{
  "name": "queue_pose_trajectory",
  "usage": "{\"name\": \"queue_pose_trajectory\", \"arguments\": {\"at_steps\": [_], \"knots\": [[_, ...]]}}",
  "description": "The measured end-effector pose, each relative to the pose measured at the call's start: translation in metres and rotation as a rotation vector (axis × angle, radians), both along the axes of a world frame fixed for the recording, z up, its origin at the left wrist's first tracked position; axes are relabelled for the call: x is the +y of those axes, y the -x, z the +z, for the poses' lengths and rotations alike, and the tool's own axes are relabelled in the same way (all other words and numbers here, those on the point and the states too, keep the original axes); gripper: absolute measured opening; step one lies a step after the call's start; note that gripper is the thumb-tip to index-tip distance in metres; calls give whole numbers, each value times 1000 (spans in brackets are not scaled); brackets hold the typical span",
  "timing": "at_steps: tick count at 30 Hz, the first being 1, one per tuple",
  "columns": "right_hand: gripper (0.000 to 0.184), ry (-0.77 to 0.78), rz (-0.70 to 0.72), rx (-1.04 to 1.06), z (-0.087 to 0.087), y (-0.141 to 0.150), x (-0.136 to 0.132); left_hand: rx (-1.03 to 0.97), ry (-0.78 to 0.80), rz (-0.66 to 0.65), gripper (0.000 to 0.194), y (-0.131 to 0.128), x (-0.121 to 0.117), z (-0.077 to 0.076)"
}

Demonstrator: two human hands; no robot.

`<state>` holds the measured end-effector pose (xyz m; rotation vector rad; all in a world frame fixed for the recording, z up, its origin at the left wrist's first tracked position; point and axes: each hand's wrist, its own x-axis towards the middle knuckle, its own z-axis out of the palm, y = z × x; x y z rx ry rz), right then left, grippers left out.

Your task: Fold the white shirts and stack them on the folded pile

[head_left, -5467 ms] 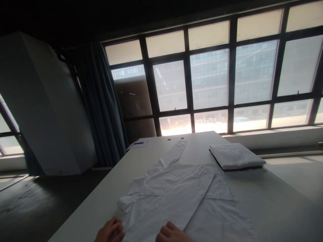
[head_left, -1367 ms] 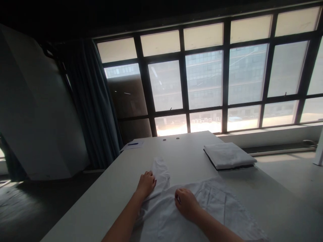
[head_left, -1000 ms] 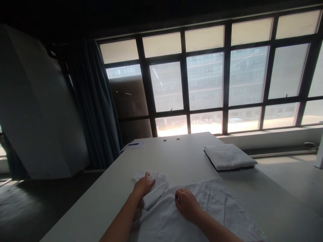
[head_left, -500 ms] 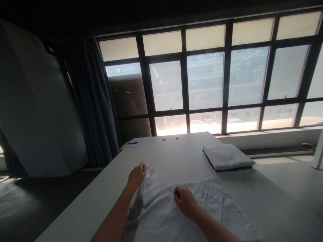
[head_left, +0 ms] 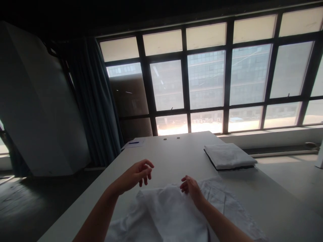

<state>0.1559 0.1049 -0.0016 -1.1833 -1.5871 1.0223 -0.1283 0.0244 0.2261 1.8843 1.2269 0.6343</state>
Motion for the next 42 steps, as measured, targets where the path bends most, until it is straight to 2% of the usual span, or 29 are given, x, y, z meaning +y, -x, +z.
{"name": "queue_pose_trajectory", "arguments": {"at_steps": [3,6,8,11,15,20,23,25,27,29,32,34,36,39,42], "knots": [[43,-20,63,-73,4,1,-6,449,2,97,31,37,23,-66],[24,-76,96,-174,6,6,-20,579,-45,223,43,60,35,-124],[28,-111,89,-236,7,11,-28,590,-73,257,41,67,36,-149],[32,-120,70,-314,8,19,-30,566,-105,259,23,71,38,-170],[34,-64,74,-384,12,34,-13,533,-177,287,11,79,47,-177],[29,-86,36,-390,25,52,11,529,-287,376,15,92,60,-176],[32,-121,-26,-414,37,56,12,539,-322,426,18,100,64,-182],[32,-170,-20,-443,44,57,1,548,-317,431,16,104,65,-188],[26,-232,61,-467,48,56,-20,558,-303,434,13,109,65,-195],[19,-276,234,-503,48,53,-46,570,-289,445,10,113,65,-200],[38,-284,537,-631,44,46,-83,592,-274,456,13,117,66,-203],[45,-248,671,-736,44,40,-100,604,-268,460,12,118,67,-202],[38,-217,752,-774,48,31,-110,615,-266,465,12,118,68,-201],[34,-182,799,-627,70,7,-120,630,-264,487,16,118,69,-201],[30,-122,735,-366,103,-34,-127,644,-265,528,18,120,70,-201]]}}
